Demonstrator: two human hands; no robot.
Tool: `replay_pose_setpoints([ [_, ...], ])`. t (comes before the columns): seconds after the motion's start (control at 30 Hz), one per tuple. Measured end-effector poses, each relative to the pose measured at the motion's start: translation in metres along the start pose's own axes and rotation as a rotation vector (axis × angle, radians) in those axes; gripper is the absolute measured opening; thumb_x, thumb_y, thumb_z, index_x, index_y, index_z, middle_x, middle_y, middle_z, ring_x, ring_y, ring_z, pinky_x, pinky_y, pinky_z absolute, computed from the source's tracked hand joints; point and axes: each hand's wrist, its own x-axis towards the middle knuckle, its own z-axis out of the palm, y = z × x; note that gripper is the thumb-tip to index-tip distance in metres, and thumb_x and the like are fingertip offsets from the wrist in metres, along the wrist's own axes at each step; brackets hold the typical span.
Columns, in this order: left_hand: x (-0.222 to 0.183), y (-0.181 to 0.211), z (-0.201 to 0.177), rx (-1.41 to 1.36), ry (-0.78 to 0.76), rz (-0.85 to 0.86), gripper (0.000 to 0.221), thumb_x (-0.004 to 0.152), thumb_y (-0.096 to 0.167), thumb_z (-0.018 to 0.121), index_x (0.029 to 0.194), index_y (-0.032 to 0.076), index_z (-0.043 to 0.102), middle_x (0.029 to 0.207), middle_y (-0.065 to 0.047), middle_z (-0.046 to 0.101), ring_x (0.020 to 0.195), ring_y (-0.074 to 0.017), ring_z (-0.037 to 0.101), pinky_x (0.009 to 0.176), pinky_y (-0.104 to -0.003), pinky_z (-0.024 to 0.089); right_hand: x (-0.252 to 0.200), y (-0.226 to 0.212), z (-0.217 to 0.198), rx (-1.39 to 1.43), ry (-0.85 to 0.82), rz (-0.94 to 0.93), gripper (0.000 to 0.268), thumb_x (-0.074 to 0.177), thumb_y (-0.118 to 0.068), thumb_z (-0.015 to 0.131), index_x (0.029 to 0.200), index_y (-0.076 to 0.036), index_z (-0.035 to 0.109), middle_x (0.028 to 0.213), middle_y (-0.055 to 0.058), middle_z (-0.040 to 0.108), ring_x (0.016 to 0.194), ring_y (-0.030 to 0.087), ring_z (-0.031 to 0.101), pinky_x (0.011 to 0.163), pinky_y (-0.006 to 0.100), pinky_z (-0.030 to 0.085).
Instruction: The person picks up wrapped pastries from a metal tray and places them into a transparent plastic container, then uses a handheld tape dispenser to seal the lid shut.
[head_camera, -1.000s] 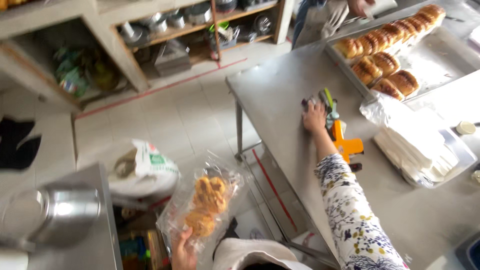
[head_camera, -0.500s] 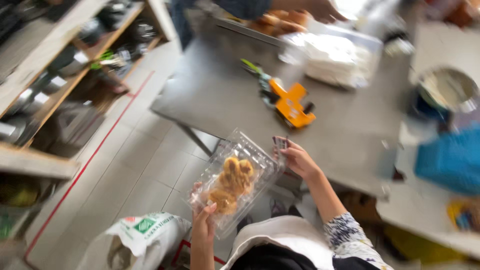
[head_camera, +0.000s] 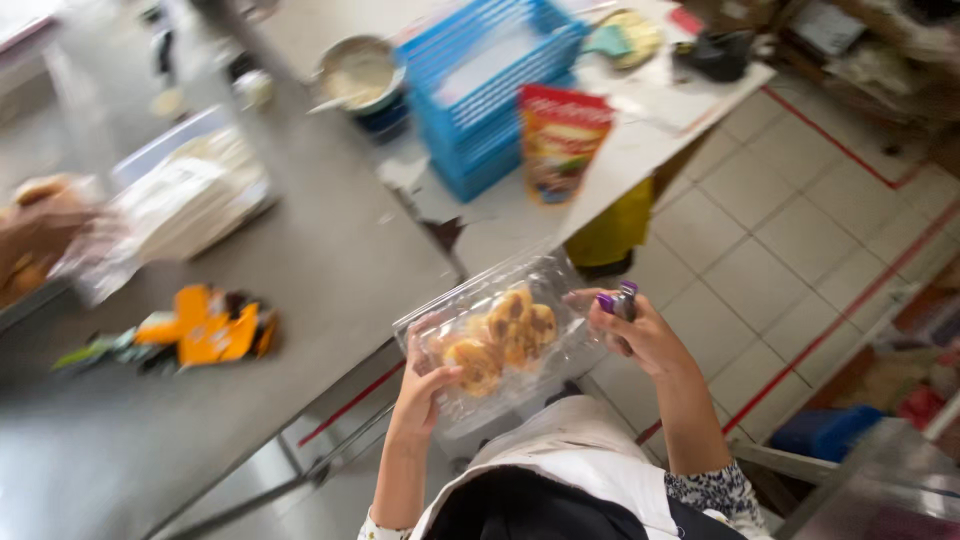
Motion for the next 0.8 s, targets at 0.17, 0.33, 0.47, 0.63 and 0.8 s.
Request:
replay_pose_setpoints([
  [0.17, 0.133, -0.065, 0.105, 0.06, -0.135, -0.111, 0.089, 0.074, 0.016, 0.077, 0.15, 0.02, 0.032, 0.131, -0.011, 0.06, 0.116, -0.0229, 0.06, 0.094, -0.037, 0.052, -0.053, -0.039, -0.132, -0.143, 0.345, -0.118, 0.023, 0.081, -0.014, 0.077, 0.095, 0.004, 0.071, 0.087, 0.008, 0.078, 0.055, 0.015, 0.065, 0.038, 0.024, 0.037],
  [0.33, 0.212, -0.137, 0.212, -0.573, -0.057, 0.029, 0.07, 0.095, 0.046, 0.064, 0.148, 0.01, 0.035, 0.13, -0.015, 0.06, 0.113, -0.0269, 0.06, 0.099, -0.045, 0.049, -0.061, -0.017, -0.237, 0.214, 0.668, -0.335, 0.014, 0.084, -0.004, 0.076, 0.085, -0.006, 0.062, 0.072, 0.004, 0.063, 0.057, 0.018, 0.064, 0.046, 0.029, 0.045],
  [0.47, 0.251, -0.197, 0.304, -0.261, -0.287, 0.217, 0.045, 0.094, 0.031, 0.063, 0.13, 0.014, 0.041, 0.139, -0.001, 0.056, 0.13, -0.0171, 0.058, 0.105, -0.048, 0.053, -0.022, -0.006, -0.296, 0.398, 0.657, -0.551, 0.015, 0.089, -0.005, 0.076, 0.093, -0.007, 0.062, 0.071, 0.005, 0.062, 0.056, 0.017, 0.062, 0.059, 0.036, 0.053],
  [0.63, 0.365, -0.238, 0.382, -0.14, -0.294, 0.071, 0.013, 0.104, 0.007, 0.06, 0.117, 0.003, 0.06, 0.103, -0.003, 0.063, 0.097, -0.0128, 0.063, 0.098, -0.049, 0.061, 0.051, -0.059, -0.355, 0.306, 0.699, -0.602, 0.016, 0.097, -0.007, 0.076, 0.094, -0.005, 0.06, 0.07, 0.007, 0.062, 0.06, 0.018, 0.061, 0.072, 0.041, 0.062],
  [0.8, 0.479, -0.241, 0.451, -0.086, -0.342, 0.106, 0.004, 0.11, 0.005, 0.06, 0.108, 0.002, 0.06, 0.094, -0.001, 0.06, 0.084, -0.0104, 0.059, 0.09, -0.052, 0.057, 0.118, -0.165, -0.436, 0.188, 0.856, -0.417, 0.016, 0.09, -0.013, 0.071, 0.095, -0.005, 0.059, 0.075, 0.004, 0.064, 0.063, 0.022, 0.069, 0.047, 0.03, 0.044],
])
